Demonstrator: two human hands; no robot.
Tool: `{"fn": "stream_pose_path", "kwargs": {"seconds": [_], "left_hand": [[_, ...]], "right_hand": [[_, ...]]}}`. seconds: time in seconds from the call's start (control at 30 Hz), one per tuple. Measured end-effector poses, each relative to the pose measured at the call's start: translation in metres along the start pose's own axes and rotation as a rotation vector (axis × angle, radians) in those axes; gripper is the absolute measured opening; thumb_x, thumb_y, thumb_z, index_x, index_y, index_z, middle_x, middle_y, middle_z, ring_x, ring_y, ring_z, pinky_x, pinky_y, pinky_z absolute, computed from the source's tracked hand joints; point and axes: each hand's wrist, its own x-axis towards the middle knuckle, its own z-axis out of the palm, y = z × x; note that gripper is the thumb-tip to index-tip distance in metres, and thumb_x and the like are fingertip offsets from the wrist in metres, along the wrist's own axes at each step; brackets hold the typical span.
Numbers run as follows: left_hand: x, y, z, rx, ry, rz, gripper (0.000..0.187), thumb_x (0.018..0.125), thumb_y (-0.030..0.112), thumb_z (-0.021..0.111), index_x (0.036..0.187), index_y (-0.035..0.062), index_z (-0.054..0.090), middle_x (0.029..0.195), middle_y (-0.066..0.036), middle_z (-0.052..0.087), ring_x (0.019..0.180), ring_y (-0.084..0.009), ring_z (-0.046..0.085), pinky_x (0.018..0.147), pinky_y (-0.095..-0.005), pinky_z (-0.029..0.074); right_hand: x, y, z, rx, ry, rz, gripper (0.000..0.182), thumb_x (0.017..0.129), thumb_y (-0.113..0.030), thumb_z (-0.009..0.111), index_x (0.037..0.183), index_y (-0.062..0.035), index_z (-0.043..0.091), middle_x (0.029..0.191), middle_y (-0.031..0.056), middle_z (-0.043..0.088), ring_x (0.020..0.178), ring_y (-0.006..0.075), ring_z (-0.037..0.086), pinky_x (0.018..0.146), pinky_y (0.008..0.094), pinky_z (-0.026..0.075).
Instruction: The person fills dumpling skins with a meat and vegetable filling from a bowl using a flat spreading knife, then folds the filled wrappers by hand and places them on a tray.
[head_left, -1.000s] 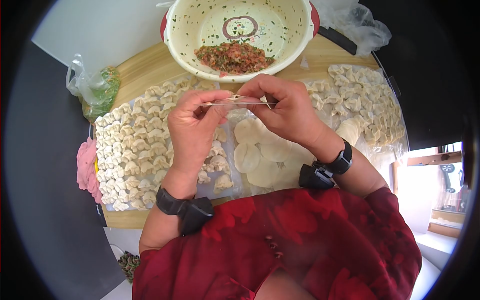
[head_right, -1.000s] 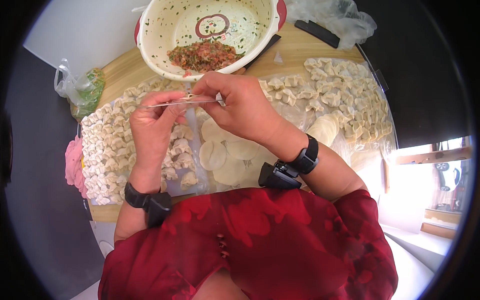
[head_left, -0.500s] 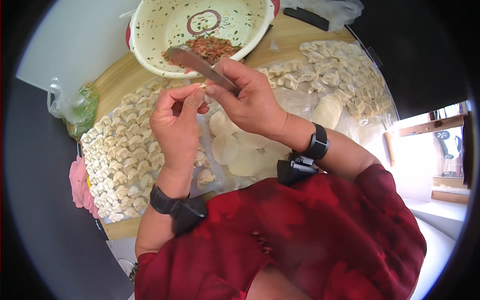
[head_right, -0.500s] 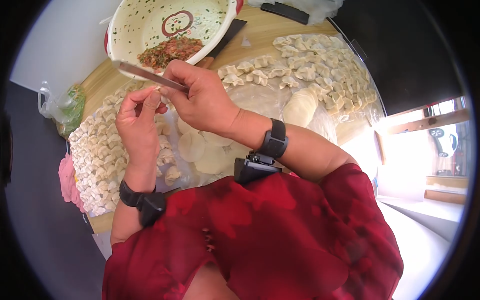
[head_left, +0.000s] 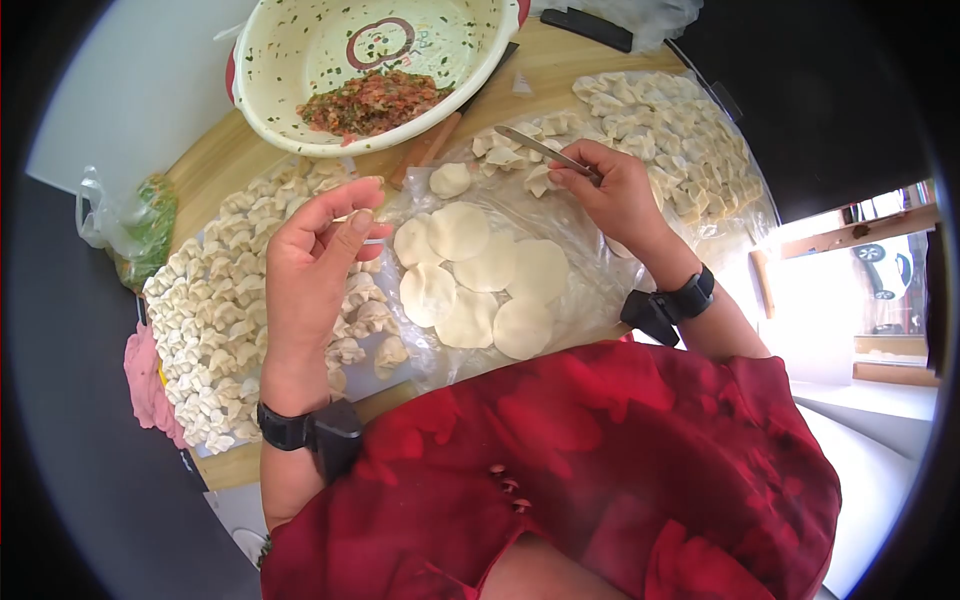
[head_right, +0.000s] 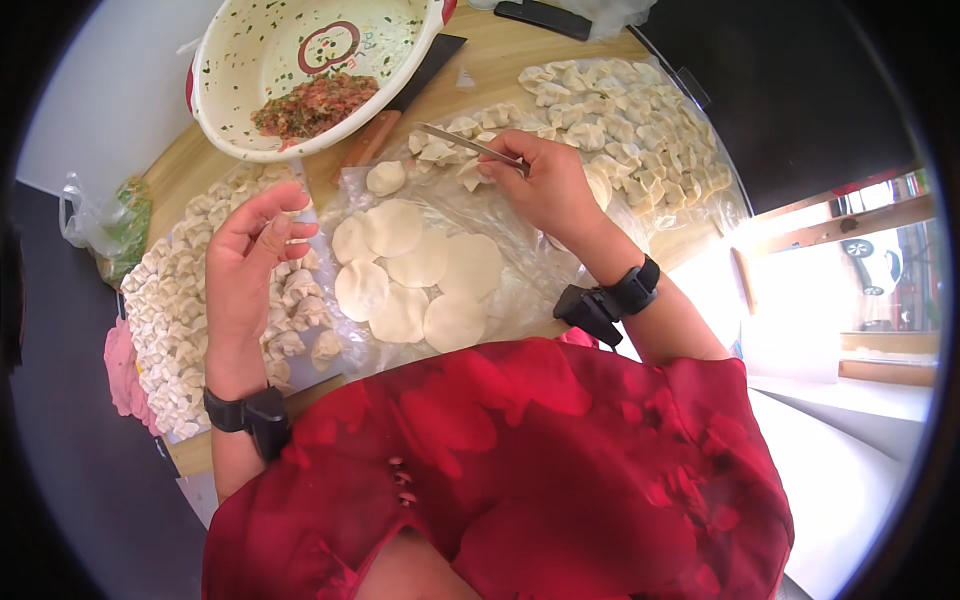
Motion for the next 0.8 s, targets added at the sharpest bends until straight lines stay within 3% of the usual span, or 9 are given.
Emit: {"fn": "stream_pose_path", "kwargs": {"seconds": [0.1, 0.17, 0.3, 0.37, 0.4, 0.47, 0.57, 0.6, 0.8], "left_hand": [[-0.002, -0.002, 0.001, -0.013, 0.005, 0.020, 0.029, 0.095, 0.018, 0.061, 0.120, 0.0040, 0.062, 0.111, -0.006, 0.066, 0.091, -0.0143, 0.065, 0.077, -0.0257, 0.051], [-0.003, -0.003, -0.001, -0.025, 0.018, 0.020, 0.028, 0.095, 0.016, 0.062, 0.119, 0.0036, 0.063, 0.109, -0.007, 0.067, 0.090, -0.0137, 0.066, 0.076, -0.0245, 0.052], [-0.006, -0.004, -0.005, -0.013, 0.049, 0.005, 0.026, 0.094, 0.015, 0.063, 0.117, 0.0032, 0.064, 0.106, -0.006, 0.068, 0.089, -0.0129, 0.066, 0.076, -0.0234, 0.052], [-0.007, -0.004, -0.005, -0.010, 0.052, -0.004, 0.026, 0.094, 0.015, 0.063, 0.117, 0.0032, 0.064, 0.107, -0.005, 0.068, 0.089, -0.0126, 0.066, 0.077, -0.0236, 0.052], [-0.007, -0.004, -0.005, -0.006, 0.050, -0.008, 0.026, 0.094, 0.015, 0.063, 0.117, 0.0033, 0.065, 0.107, -0.005, 0.068, 0.089, -0.0123, 0.066, 0.077, -0.0237, 0.052], [-0.005, -0.005, -0.003, 0.012, 0.036, -0.016, 0.026, 0.095, 0.016, 0.061, 0.118, 0.0031, 0.064, 0.108, -0.005, 0.067, 0.090, -0.0129, 0.065, 0.078, -0.0243, 0.051], [-0.004, -0.006, 0.000, 0.027, 0.008, -0.026, 0.027, 0.095, 0.017, 0.061, 0.118, 0.0029, 0.063, 0.108, -0.006, 0.067, 0.091, -0.0133, 0.065, 0.078, -0.0247, 0.050], [-0.004, -0.007, 0.000, 0.024, -0.006, -0.032, 0.027, 0.095, 0.017, 0.061, 0.118, 0.0030, 0.064, 0.108, -0.006, 0.067, 0.091, -0.0131, 0.065, 0.078, -0.0247, 0.050], [-0.009, -0.010, -0.008, 0.051, 0.018, -0.053, 0.027, 0.092, 0.018, 0.066, 0.115, 0.0034, 0.066, 0.101, -0.002, 0.069, 0.085, -0.0087, 0.063, 0.076, -0.0237, 0.051]], "right_hand": [[-0.001, 0.007, 0.003, 0.035, 0.058, -0.019, 0.011, 0.086, -0.011, 0.067, 0.093, -0.0025, 0.066, 0.076, 0.0062, 0.065, 0.068, 0.0114, 0.056, 0.065, 0.0276, 0.047], [0.002, 0.010, 0.006, -0.007, 0.057, -0.026, 0.011, 0.087, -0.009, 0.068, 0.096, -0.0033, 0.066, 0.074, -0.0001, 0.062, 0.069, 0.0056, 0.051, 0.063, 0.0231, 0.043], [0.000, 0.009, 0.006, -0.127, 0.115, -0.122, 0.015, 0.086, -0.011, 0.069, 0.099, -0.0042, 0.066, 0.075, 0.0010, 0.063, 0.070, 0.0060, 0.053, 0.064, 0.0239, 0.045], [-0.003, -0.005, 0.000, -0.111, 0.233, -0.204, 0.017, 0.082, -0.011, 0.069, 0.096, -0.0029, 0.066, 0.080, 0.0105, 0.068, 0.073, 0.0218, 0.063, 0.072, 0.0316, 0.050], [-0.003, -0.011, -0.001, -0.109, 0.229, -0.204, 0.017, 0.082, -0.011, 0.069, 0.096, -0.0029, 0.066, 0.080, 0.0105, 0.068, 0.073, 0.0218, 0.063, 0.072, 0.0316, 0.050], [-0.004, -0.020, -0.001, -0.084, -0.047, -0.054, 0.016, 0.081, -0.014, 0.070, 0.091, -0.0029, 0.068, 0.080, 0.0115, 0.068, 0.075, 0.0229, 0.065, 0.073, 0.0328, 0.051], [0.001, -0.028, 0.021, 0.030, -0.186, -0.097, 0.016, 0.080, -0.017, 0.071, 0.088, -0.0035, 0.069, 0.078, 0.0117, 0.068, 0.074, 0.0220, 0.064, 0.071, 0.0335, 0.051], [0.005, -0.029, 0.027, 0.014, -0.269, -0.091, 0.020, 0.081, -0.016, 0.073, 0.096, -0.0033, 0.071, 0.078, 0.0077, 0.067, 0.072, 0.0144, 0.063, 0.067, 0.0278, 0.049], [0.023, -0.031, 0.067, -0.100, -0.280, -0.222, 0.026, 0.079, -0.016, 0.072, 0.100, -0.0024, 0.067, 0.082, 0.0132, 0.066, 0.076, 0.0237, 0.065, 0.071, 0.0344, 0.051]]}}
